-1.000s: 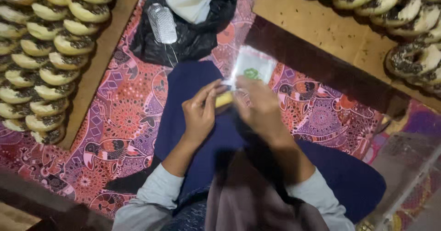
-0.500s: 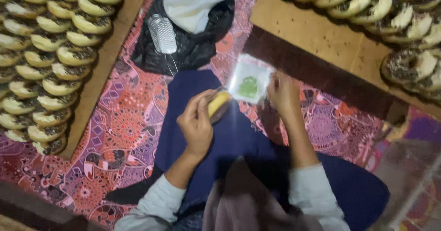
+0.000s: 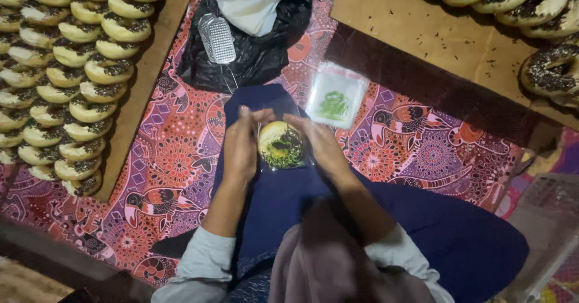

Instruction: The person sits on a patterned mat and repeatedly picks up ring-shaped doughnuts from a wooden board, places them into small clear plastic bags, and sets the packaged items into a white plastic crate. The process is repeated for multiple doughnuts.

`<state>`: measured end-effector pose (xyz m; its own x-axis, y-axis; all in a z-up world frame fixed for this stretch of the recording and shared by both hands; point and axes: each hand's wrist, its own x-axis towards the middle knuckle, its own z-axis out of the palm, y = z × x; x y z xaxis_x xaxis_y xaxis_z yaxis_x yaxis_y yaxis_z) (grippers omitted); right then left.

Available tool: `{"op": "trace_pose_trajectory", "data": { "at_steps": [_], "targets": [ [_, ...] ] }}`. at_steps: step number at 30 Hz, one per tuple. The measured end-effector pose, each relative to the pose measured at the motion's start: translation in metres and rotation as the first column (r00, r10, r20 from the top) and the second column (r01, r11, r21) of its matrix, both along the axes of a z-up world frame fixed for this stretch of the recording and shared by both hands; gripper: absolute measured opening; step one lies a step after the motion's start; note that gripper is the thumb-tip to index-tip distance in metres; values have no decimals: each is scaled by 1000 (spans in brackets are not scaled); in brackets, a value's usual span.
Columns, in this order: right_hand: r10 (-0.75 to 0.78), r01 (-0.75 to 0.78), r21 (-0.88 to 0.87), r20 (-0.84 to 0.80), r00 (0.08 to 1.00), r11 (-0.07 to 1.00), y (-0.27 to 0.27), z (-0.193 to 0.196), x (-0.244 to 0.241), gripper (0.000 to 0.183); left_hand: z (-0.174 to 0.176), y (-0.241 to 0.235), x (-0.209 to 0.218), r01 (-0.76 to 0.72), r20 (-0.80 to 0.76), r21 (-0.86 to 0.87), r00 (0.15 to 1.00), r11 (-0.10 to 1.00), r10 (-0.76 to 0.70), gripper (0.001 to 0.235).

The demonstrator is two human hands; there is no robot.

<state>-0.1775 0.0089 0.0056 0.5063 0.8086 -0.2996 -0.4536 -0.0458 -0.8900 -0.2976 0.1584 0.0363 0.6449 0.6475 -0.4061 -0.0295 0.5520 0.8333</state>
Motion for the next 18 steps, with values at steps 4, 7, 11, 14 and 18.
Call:
{"op": "trace_pose_trajectory", "data": {
  "at_steps": [4,7,11,14,18],
  "targets": [
    [-57,187,-147,620,783,971,8,23,8,21,6,-11,4,14,-70,365,998,931,12,26],
    [-340,283,190,591,731,940,9,26,13,15,25,-8,2,-17,11,732,1000,681,13,20],
    [-351,325,151,569,743,933,-7,11,-5,18,37,-19,-13,3,-36,931,996,365,83,20],
    [-207,303,-33,659,723,953,-12,-18,-18,19,25,-23,-16,260,-446,739,880,622,162,28],
    [-232,267,-39,384,894,963,-28,-70,-32,8,-5,-37,-30,198,-358,759,923,620,143,26]
  ]
}}
